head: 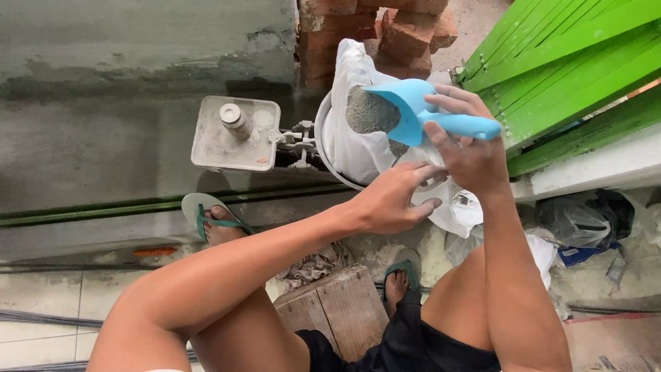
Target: Scooping grey powder from a bucket into a plastic bag using a blue hand scoop.
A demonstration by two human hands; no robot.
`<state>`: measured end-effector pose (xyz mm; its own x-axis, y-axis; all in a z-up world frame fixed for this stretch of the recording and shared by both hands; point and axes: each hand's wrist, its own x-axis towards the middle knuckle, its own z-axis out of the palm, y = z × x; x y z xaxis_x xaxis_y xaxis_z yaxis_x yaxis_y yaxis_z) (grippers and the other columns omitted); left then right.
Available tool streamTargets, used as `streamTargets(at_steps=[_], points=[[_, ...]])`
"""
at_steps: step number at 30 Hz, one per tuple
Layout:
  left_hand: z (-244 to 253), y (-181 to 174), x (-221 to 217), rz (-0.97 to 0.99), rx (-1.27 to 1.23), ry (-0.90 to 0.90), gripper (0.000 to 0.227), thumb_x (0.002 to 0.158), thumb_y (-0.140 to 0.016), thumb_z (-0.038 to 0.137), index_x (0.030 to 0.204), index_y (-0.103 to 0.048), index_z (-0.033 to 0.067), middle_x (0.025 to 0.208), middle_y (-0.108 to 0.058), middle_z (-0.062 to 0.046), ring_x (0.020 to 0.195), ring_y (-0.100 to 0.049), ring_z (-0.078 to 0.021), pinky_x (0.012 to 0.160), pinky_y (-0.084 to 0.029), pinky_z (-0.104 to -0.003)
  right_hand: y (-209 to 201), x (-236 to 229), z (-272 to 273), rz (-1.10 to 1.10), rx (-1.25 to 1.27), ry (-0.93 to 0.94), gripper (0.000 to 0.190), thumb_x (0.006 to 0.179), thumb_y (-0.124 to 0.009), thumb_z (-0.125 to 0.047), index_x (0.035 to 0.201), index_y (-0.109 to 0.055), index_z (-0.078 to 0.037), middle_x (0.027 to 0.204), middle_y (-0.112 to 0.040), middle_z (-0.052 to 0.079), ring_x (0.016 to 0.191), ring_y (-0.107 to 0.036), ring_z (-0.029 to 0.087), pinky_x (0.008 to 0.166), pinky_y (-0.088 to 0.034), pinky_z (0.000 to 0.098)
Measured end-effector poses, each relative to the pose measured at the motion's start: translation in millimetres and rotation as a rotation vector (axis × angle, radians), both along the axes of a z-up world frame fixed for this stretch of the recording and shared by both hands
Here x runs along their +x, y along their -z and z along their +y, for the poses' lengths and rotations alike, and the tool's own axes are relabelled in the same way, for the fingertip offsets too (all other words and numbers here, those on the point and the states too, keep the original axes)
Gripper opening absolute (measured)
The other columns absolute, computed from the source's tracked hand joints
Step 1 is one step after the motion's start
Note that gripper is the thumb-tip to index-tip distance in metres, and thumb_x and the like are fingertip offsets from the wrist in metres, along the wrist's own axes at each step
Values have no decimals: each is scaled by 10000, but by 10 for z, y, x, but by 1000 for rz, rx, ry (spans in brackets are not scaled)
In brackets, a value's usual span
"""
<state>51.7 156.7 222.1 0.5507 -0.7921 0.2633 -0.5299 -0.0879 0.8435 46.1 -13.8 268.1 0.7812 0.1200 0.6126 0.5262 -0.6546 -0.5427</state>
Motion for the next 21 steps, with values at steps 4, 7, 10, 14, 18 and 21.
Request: streamTargets(at_steps=[4, 7, 10, 14, 18, 21], points=[[52, -151, 3, -65, -15, -13, 374, 915, -636, 248, 1226, -619, 42, 1123, -659, -176, 1086, -676, -383, 877, -568, -498, 228, 91, -78, 43, 40, -8, 317, 1052, -705, -128, 1345, -680, -11, 1271, -650, 203, 1306, -592, 397, 1020, -549, 501], [95, -207, 20, -66, -75, -12, 241, 930, -628, 234, 1134, -694, 125, 1157, -646, -200, 1139, -632, -473, 928, -531, -568, 316, 154, -182, 94, 26, -21, 362, 1036, -725, -126, 1381, -673, -28, 1279, -615, 256, 1292, -576, 449, 923, -573, 524], [124, -243, 71, -58, -125, -42, 182, 926, -643, 282, 1045, -712, 162, 1125, -666, -156, 1175, -635, -428, 973, -519, -527, 250, 147, -179, 48, 17, -34, 338, 999, -761, -33, 1329, -703, 11, 1291, -646, 257, 1280, -588, 461, 923, -567, 507], [250, -380, 138, -161, -91, -41, 217, 924, -627, 328, 1030, -712, 159, 1066, -711, -139, 1122, -667, -407, 954, -525, -523, 79, 61, -121, 34, 45, -41, 314, 1020, -709, 23, 1333, -685, 14, 1387, -591, 280, 1306, -558, 503, 966, -558, 532], [271, -257, 326, -369, -70, -183, 186, 954, -613, 275, 1027, -706, 131, 955, -723, -133, 1017, -686, -399, 887, -531, -515, 132, 76, -88, 26, 42, -81, 352, 1015, -704, -51, 1367, -688, -63, 1424, -525, 315, 1270, -580, 527, 1056, -498, 584], [393, -148, 732, -429, -210, -581, 270, 893, -682, 285, 1146, -644, 199, 1079, -669, -32, 980, -597, -239, 872, -466, -373, 243, 111, -65, 46, 27, -152, 386, 931, -742, -29, 1310, -719, -97, 1436, -554, 294, 1298, -574, 505, 1085, -482, 537]])
